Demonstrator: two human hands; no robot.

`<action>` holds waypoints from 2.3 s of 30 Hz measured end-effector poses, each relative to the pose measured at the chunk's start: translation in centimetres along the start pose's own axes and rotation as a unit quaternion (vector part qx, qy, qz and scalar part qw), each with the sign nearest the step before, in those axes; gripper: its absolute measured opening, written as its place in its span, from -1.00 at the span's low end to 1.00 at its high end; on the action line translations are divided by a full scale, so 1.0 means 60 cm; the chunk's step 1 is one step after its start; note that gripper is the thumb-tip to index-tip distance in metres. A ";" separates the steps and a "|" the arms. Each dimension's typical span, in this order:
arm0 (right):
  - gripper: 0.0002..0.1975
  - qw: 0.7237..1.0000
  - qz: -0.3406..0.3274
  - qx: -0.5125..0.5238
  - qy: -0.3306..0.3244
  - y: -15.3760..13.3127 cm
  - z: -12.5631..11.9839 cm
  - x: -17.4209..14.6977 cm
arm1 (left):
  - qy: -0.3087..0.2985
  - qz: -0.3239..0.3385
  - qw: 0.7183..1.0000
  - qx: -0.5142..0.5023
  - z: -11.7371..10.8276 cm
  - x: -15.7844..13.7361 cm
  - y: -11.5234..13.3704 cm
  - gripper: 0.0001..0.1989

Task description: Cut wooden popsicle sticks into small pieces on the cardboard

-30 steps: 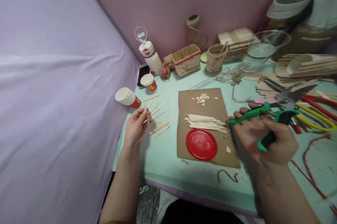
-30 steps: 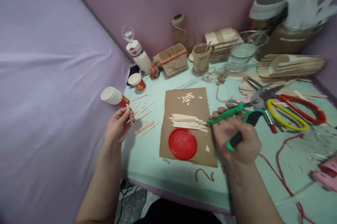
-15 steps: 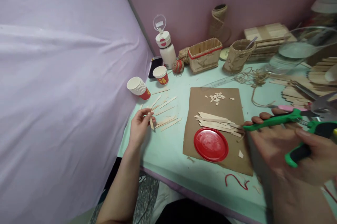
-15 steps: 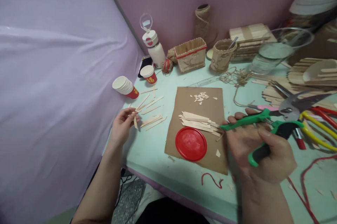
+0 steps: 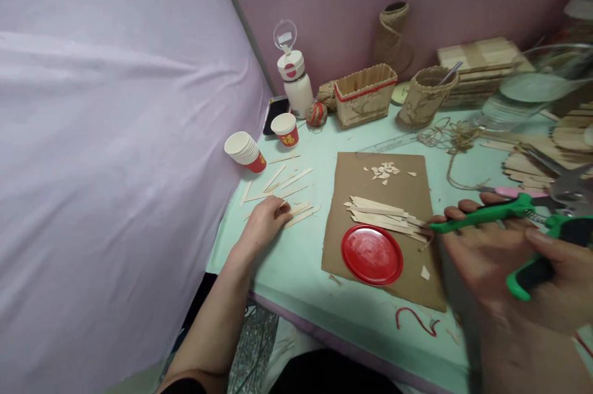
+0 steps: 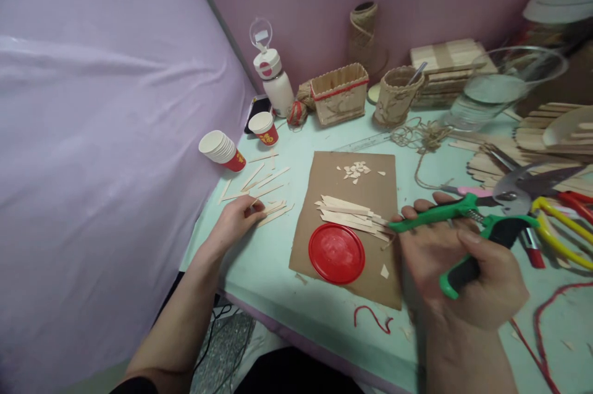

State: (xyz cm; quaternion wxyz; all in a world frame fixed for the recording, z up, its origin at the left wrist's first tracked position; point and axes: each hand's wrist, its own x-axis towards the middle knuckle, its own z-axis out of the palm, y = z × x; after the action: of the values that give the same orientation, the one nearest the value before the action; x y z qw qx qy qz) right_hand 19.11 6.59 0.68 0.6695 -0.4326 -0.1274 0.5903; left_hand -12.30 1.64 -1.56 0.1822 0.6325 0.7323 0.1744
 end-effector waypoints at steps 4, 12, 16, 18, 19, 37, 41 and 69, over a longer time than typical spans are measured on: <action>-0.76 0.999 -0.022 0.007 -0.027 -0.002 0.003 -0.003 | -0.020 0.005 1.000 0.008 -0.001 0.004 0.003 -0.87; -0.70 0.998 -0.020 0.030 -0.042 0.003 -0.011 -0.004 | -0.005 -0.073 0.997 -0.018 -0.007 0.008 0.016 -0.86; -0.75 0.997 -0.015 0.031 -0.074 0.010 -0.022 0.000 | 0.020 -0.091 0.994 -0.049 -0.008 0.010 0.023 -0.85; -0.72 0.995 -0.003 0.025 -0.094 0.014 -0.024 0.001 | 0.035 -0.101 0.993 -0.058 -0.010 0.011 0.027 -0.86; -0.71 0.995 0.000 0.025 -0.101 0.015 -0.024 0.001 | 0.039 -0.106 0.992 -0.064 -0.012 0.012 0.030 -0.86; -0.68 0.962 -0.136 -0.155 -0.181 0.013 0.020 -0.001 | -0.135 -0.041 0.857 -0.495 0.069 0.030 0.275 -0.77; -0.66 0.965 -0.150 -0.179 -0.118 0.021 0.018 0.009 | -0.134 -0.048 0.860 -0.489 0.091 0.033 0.287 -0.76; -0.64 0.968 -0.126 -0.167 -0.142 0.035 -0.004 0.005 | -0.066 -0.095 0.746 -0.656 0.087 0.069 0.266 -0.79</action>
State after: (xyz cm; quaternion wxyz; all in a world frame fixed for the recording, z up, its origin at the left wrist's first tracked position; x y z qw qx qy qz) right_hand 17.92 6.60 -1.12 0.6314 -0.4310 -0.3714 0.5270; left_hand 3.46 8.07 1.46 0.6157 0.2943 0.4796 0.5516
